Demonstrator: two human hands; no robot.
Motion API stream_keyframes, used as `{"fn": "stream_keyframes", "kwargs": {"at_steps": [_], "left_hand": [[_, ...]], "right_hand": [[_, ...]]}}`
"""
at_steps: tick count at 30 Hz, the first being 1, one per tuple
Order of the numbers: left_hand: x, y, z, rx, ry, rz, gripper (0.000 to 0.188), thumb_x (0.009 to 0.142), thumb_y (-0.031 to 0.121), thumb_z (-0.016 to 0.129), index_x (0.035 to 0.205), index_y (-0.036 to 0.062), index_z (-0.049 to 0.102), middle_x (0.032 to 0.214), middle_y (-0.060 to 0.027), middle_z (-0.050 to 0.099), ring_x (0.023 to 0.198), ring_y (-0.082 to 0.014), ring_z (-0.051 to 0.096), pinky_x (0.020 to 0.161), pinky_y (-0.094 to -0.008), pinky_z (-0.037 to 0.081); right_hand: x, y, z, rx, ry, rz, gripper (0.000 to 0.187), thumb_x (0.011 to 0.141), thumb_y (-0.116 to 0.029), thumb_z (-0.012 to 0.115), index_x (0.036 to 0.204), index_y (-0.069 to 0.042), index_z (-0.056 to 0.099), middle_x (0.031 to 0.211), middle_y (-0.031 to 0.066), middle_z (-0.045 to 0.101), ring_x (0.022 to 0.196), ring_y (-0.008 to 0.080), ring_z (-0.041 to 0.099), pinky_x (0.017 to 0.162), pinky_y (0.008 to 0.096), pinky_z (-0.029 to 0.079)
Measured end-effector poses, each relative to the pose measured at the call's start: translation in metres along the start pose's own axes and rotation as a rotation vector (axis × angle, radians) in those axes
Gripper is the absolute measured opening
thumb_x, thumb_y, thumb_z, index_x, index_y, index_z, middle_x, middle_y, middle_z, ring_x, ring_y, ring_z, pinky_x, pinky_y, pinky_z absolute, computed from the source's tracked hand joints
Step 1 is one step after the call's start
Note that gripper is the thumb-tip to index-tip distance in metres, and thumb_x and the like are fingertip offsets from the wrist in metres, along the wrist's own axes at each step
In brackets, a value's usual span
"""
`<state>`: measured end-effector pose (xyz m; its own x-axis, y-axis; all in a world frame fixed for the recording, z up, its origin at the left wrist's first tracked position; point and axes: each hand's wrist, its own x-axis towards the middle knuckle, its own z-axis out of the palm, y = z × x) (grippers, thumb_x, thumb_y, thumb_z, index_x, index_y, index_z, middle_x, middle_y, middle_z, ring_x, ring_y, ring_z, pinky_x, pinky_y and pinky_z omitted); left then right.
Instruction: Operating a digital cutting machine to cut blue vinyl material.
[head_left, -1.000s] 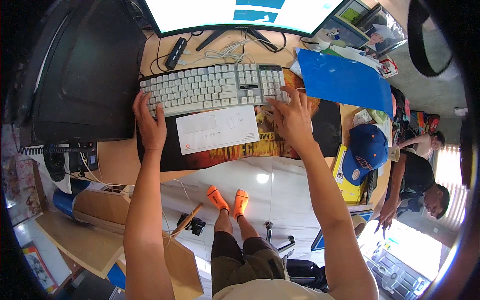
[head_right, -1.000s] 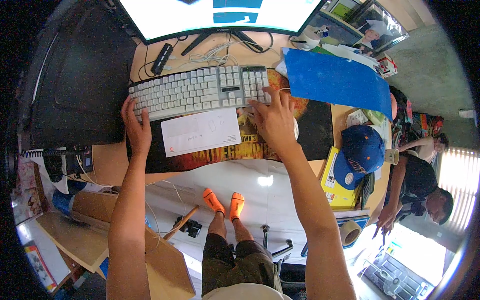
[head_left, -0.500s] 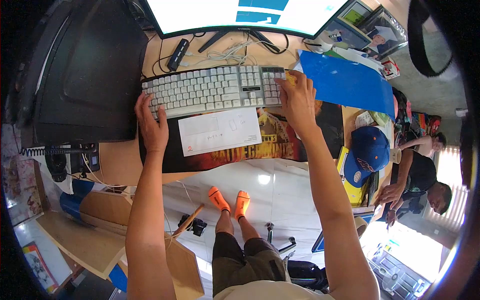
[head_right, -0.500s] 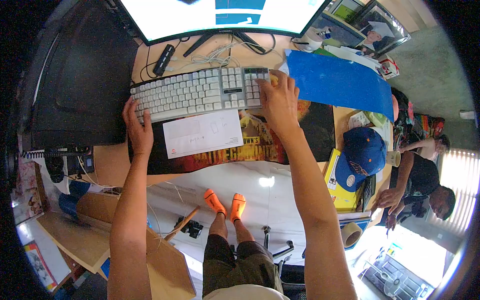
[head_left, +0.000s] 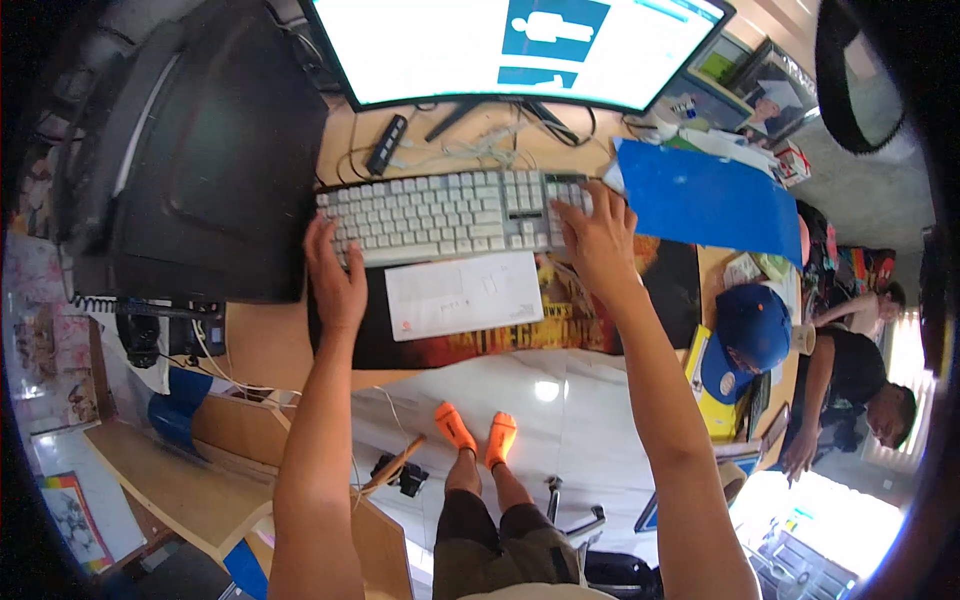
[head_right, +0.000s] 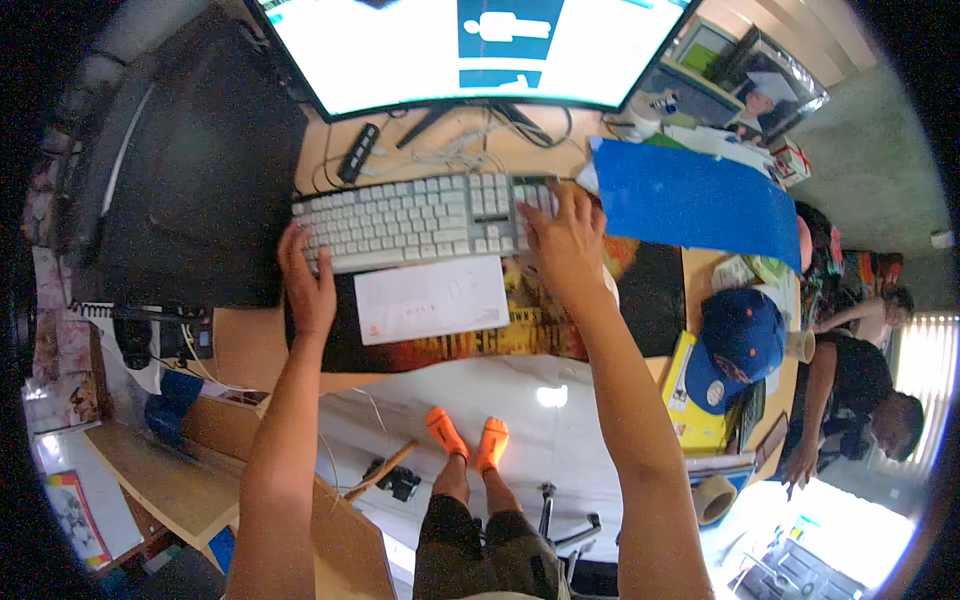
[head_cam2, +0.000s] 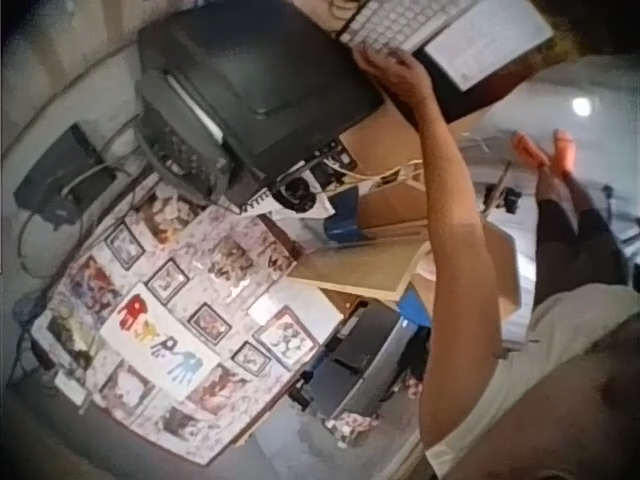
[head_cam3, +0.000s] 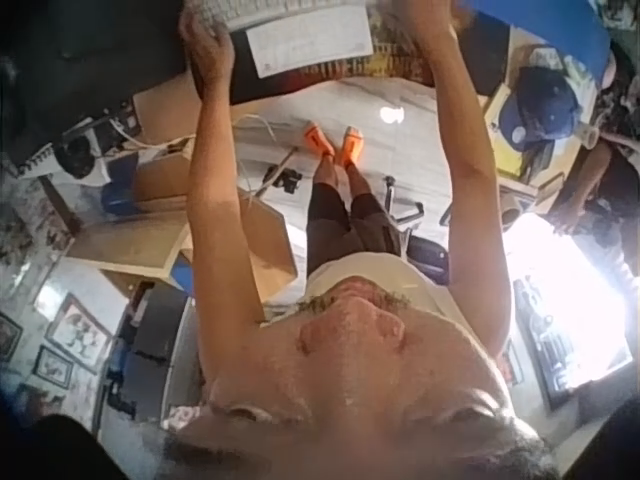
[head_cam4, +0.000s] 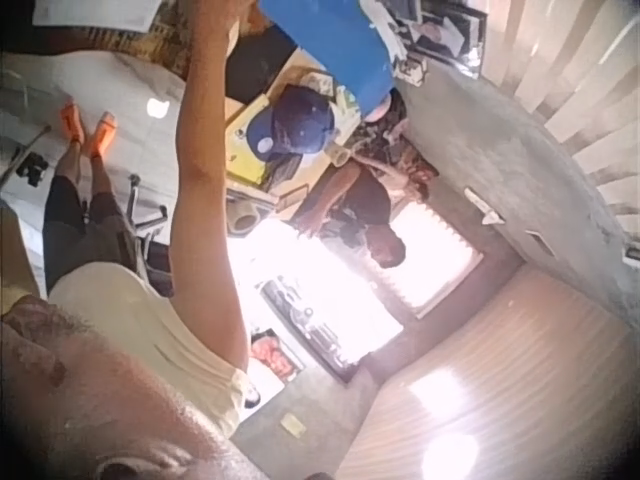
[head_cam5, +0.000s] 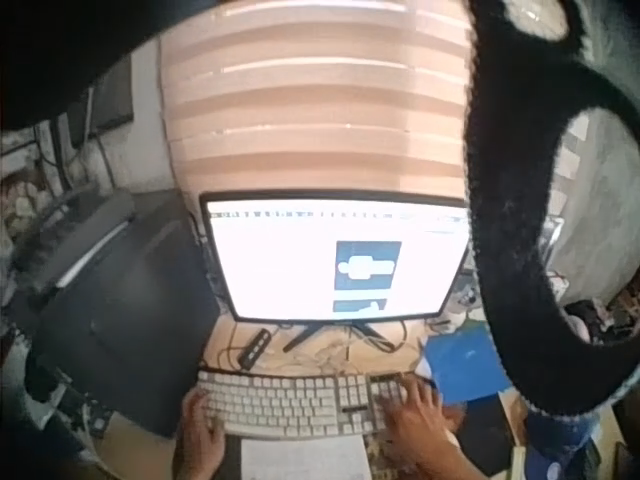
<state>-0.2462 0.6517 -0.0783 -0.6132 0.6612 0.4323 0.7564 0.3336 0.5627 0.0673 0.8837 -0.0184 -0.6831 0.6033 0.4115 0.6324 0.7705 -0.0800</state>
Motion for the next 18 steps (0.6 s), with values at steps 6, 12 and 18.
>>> {"fn": "stream_keyframes", "kwargs": {"at_steps": [6,12,18], "left_hand": [[-0.005,0.000,0.001,-0.019,-0.007,-0.021,0.045,0.103,0.017,0.061,0.144,0.0007,0.050,0.157,-0.0232,0.041,0.146,-0.0423,0.042,0.121,-0.0499,0.037],[-0.001,0.006,-0.005,0.003,-0.029,-0.041,0.044,0.105,0.018,0.059,0.146,0.0037,0.049,0.158,-0.0193,0.040,0.147,-0.0386,0.042,0.121,-0.0496,0.038],[0.001,0.005,-0.005,-0.025,-0.024,-0.054,0.046,0.102,0.017,0.061,0.144,0.0015,0.050,0.157,-0.0197,0.042,0.147,-0.0409,0.041,0.121,-0.0503,0.037]], "right_hand": [[-0.023,-0.003,-0.019,0.021,-0.045,0.189,0.036,0.091,-0.015,0.072,0.127,-0.018,0.073,0.134,0.0117,0.062,0.126,0.0341,0.054,0.108,0.0538,0.037],[-0.053,0.005,-0.021,-0.003,-0.073,0.194,0.037,0.096,-0.012,0.068,0.132,-0.008,0.069,0.133,0.0104,0.065,0.127,0.0329,0.056,0.110,0.0548,0.036],[-0.059,0.005,-0.017,-0.031,-0.106,0.150,0.036,0.101,-0.012,0.063,0.136,-0.008,0.068,0.135,0.0103,0.065,0.134,0.0332,0.053,0.114,0.0527,0.034]]}}
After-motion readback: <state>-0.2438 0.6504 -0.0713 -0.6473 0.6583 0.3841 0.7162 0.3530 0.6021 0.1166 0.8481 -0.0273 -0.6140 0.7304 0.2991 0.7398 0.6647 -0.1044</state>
